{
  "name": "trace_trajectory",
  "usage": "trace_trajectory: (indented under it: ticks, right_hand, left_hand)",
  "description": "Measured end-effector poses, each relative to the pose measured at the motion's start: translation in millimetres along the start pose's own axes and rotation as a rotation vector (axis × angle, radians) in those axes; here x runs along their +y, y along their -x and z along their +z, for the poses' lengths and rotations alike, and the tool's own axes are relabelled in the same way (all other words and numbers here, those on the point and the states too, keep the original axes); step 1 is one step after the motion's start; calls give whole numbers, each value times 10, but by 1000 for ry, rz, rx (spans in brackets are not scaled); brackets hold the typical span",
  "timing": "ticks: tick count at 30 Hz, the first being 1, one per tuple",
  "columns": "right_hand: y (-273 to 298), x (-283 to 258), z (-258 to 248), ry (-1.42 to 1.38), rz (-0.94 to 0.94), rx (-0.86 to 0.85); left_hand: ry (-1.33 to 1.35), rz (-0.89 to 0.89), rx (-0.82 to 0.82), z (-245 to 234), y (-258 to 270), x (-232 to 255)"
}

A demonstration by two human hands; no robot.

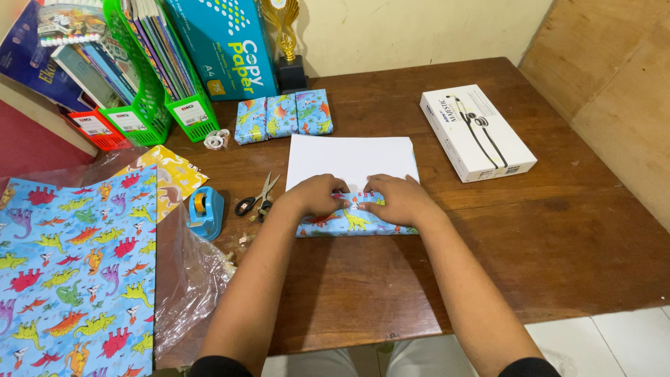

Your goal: The person wraps a small rectangular box with dinosaur-patterned wrapping paper, folds the ends, and secures them with tape. They then place a smartphone box on a sheet of white paper and begin wrapping it with the same patterned paper.

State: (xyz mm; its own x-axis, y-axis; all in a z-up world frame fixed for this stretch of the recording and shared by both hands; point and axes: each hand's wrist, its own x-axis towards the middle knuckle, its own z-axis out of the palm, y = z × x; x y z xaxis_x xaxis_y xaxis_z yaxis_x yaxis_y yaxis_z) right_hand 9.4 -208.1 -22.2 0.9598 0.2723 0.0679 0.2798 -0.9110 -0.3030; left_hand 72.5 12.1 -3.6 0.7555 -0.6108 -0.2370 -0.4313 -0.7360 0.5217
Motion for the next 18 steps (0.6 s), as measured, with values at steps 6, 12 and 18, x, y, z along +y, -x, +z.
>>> trace_trajectory:
  ticks: [6, 12, 18]
  right_hand:
    - [52, 17, 28, -36, -65, -34]
    - [114, -211, -43, 27, 15, -138]
    - [166, -372, -120, 65, 9, -136]
  left_hand:
    - [-66, 104, 84, 139, 42, -100]
    - [18, 178, 319, 159, 111, -248]
    - [47, 61, 221, 151, 61, -336]
